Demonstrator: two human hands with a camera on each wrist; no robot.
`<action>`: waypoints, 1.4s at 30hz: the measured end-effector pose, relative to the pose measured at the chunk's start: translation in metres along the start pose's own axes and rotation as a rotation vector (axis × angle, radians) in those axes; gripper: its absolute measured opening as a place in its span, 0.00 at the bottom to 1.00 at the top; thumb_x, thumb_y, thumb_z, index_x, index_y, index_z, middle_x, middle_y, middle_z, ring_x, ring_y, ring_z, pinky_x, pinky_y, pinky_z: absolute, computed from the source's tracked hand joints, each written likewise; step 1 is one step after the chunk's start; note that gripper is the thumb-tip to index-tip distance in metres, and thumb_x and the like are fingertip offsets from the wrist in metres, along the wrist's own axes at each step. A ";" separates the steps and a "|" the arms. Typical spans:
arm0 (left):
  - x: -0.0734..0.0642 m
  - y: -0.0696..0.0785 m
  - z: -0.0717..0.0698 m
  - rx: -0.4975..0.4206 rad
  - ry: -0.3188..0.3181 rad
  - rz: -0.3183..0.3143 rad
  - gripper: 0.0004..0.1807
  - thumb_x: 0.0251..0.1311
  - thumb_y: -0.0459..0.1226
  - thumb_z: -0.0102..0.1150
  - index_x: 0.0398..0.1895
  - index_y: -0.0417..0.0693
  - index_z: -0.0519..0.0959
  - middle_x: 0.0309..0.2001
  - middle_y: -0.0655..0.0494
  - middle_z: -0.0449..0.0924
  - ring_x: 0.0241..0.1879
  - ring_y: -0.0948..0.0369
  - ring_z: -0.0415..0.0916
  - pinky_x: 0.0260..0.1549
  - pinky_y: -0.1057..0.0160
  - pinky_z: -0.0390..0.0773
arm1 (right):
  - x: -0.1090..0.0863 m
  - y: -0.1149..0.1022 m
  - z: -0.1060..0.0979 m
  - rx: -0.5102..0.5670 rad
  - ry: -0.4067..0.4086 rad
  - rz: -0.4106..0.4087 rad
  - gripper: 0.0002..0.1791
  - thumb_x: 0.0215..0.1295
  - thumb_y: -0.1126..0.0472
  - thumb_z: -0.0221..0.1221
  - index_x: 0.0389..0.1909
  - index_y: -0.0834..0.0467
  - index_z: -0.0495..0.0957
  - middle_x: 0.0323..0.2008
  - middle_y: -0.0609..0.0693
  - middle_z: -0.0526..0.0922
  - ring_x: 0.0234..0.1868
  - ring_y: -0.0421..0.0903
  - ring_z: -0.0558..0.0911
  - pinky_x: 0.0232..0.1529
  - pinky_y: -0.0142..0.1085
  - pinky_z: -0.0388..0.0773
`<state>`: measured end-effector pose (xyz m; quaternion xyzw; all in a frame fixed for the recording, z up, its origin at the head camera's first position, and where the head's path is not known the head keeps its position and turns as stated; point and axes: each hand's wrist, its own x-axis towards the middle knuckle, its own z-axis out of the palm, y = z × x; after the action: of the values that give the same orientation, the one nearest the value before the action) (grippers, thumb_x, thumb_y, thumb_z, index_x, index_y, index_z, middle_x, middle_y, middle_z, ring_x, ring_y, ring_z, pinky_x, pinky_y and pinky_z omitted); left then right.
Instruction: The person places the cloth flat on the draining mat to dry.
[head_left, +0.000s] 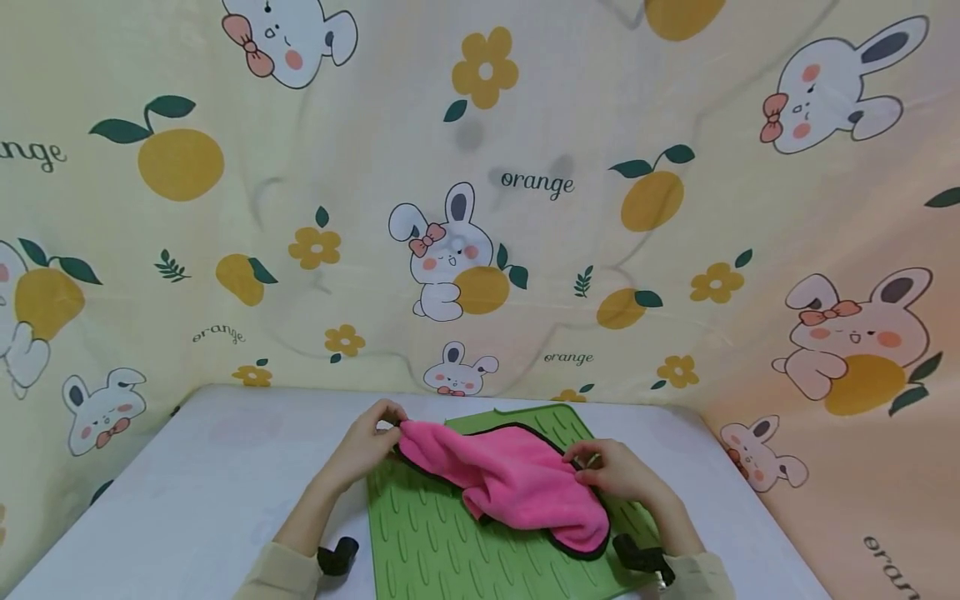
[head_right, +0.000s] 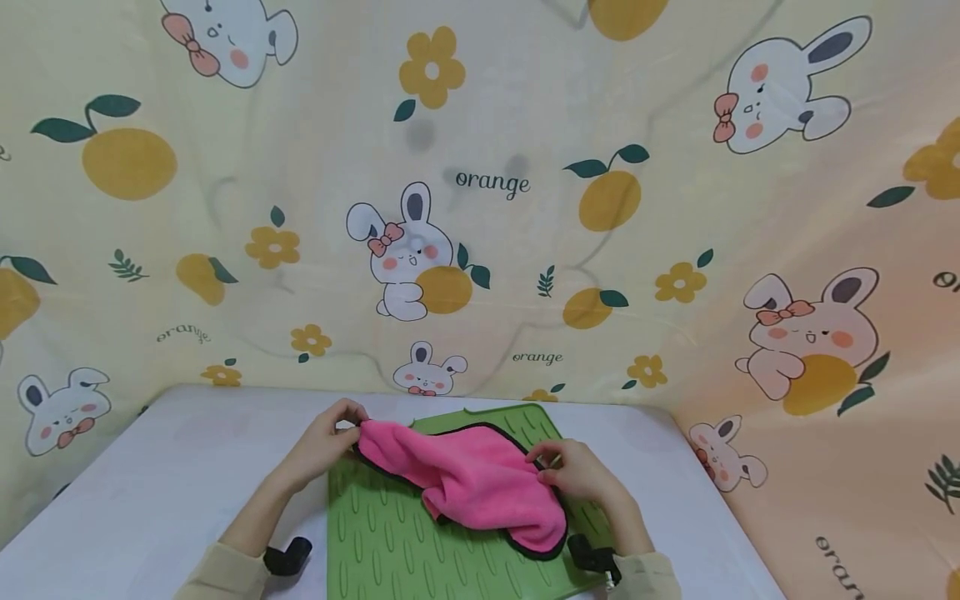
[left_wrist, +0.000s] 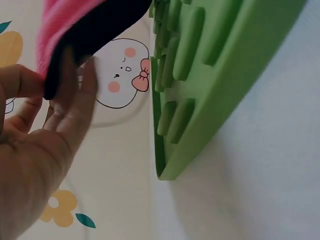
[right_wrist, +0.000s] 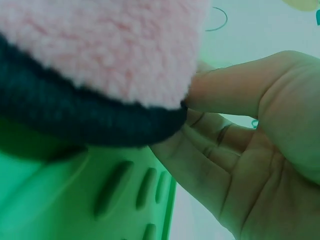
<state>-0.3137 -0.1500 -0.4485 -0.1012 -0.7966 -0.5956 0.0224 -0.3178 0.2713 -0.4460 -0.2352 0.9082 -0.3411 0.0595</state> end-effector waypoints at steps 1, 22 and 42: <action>0.000 0.001 0.000 -0.005 0.005 0.002 0.09 0.69 0.25 0.52 0.48 0.38 0.77 0.49 0.41 0.76 0.30 0.59 0.81 0.30 0.56 0.86 | 0.000 0.001 -0.001 0.003 0.003 -0.001 0.13 0.61 0.69 0.67 0.47 0.60 0.85 0.35 0.48 0.80 0.31 0.39 0.80 0.34 0.33 0.76; -0.001 -0.005 0.001 0.309 -0.008 0.141 0.11 0.68 0.26 0.59 0.51 0.40 0.83 0.54 0.45 0.80 0.54 0.46 0.80 0.51 0.50 0.82 | -0.003 0.000 -0.006 -0.013 -0.011 0.040 0.15 0.67 0.65 0.65 0.52 0.66 0.84 0.37 0.50 0.85 0.35 0.43 0.83 0.35 0.36 0.79; -0.028 0.031 0.051 0.595 -0.434 0.522 0.04 0.71 0.36 0.65 0.45 0.52 0.83 0.41 0.69 0.81 0.40 0.72 0.75 0.42 0.70 0.79 | -0.038 -0.047 0.013 -0.085 -0.041 -0.228 0.04 0.69 0.60 0.69 0.42 0.50 0.85 0.36 0.40 0.80 0.36 0.33 0.77 0.34 0.31 0.79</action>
<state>-0.2762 -0.0971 -0.4380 -0.4102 -0.8673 -0.2801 0.0323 -0.2622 0.2507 -0.4275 -0.3463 0.8877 -0.3019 0.0290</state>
